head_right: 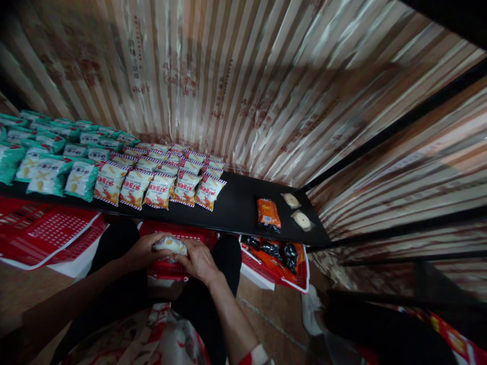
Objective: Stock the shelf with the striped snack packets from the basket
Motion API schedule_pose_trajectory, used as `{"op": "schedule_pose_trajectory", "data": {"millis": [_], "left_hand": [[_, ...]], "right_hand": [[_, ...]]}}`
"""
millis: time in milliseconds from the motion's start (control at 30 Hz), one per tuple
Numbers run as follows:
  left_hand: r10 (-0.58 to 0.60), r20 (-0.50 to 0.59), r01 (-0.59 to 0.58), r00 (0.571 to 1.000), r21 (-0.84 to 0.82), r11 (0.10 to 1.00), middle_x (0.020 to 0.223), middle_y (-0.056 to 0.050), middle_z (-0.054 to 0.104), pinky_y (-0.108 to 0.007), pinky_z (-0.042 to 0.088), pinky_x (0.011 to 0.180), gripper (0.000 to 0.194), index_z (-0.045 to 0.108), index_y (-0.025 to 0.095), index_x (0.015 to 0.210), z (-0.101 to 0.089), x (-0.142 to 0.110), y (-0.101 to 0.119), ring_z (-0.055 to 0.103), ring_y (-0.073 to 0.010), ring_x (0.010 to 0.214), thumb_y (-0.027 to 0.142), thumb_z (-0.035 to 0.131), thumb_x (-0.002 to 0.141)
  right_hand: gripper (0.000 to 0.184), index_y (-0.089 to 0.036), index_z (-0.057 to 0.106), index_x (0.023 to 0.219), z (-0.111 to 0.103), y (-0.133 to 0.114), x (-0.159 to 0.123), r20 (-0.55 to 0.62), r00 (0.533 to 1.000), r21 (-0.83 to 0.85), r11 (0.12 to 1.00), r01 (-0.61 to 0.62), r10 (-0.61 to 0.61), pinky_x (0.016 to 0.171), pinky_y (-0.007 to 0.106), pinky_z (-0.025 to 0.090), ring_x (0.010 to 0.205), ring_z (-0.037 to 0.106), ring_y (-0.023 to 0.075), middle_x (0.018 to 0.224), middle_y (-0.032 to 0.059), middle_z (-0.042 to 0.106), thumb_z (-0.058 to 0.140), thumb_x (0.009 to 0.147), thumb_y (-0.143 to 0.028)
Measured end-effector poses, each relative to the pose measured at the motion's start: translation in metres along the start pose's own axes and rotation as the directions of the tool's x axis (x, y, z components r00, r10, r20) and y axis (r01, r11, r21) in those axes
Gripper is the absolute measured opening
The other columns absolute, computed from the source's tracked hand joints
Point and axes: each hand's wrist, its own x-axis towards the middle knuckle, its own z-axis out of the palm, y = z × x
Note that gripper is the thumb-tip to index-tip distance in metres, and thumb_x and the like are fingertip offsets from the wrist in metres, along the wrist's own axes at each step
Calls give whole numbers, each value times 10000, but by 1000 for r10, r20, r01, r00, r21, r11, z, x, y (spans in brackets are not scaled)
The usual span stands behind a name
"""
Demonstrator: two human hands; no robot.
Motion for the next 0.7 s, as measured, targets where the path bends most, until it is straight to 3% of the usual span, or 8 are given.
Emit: {"op": "schedule_pose_trajectory", "data": {"millis": [200, 400, 567, 700], "left_hand": [[-69, 108, 86, 992, -159, 983, 931, -28, 685, -262, 481, 749, 486, 609, 165, 1075, -23, 14, 7, 625, -197, 829, 480, 624, 705], [-70, 109, 107, 992, -387, 916, 1035, -55, 666, -289, 482, 816, 443, 610, 142, 1074, -39, 28, 19, 613, -212, 938, 405, 615, 719], [-216, 24, 193, 976, -560, 806, 954, -69, 683, -294, 505, 726, 529, 597, 130, 1057, -34, 34, 26, 639, -205, 825, 489, 651, 673], [-334, -86, 182, 939, -701, 690, 803, -51, 689, -304, 504, 696, 579, 592, 117, 994, -18, 37, 32, 641, -204, 751, 586, 635, 658]], "right_hand": [[307, -209, 562, 1123, 9, -5, 1, -71, 994, 154, 985, -76, 88, 759, 264, 480, 854, 622, 172, 962, 43, 659, 529, 847, -341], [279, -189, 561, 1088, 19, -8, 0, -131, 956, 376, 905, -198, 263, 724, 257, 479, 804, 629, 171, 933, 37, 678, 487, 863, -335], [290, -181, 557, 1052, 30, -12, 3, -173, 913, 583, 786, -208, 370, 689, 251, 483, 778, 633, 168, 909, 33, 680, 473, 864, -386], [299, -168, 559, 996, 38, -16, 8, -215, 867, 676, 710, -201, 450, 696, 266, 492, 765, 630, 171, 878, 48, 680, 469, 856, -417]]}}
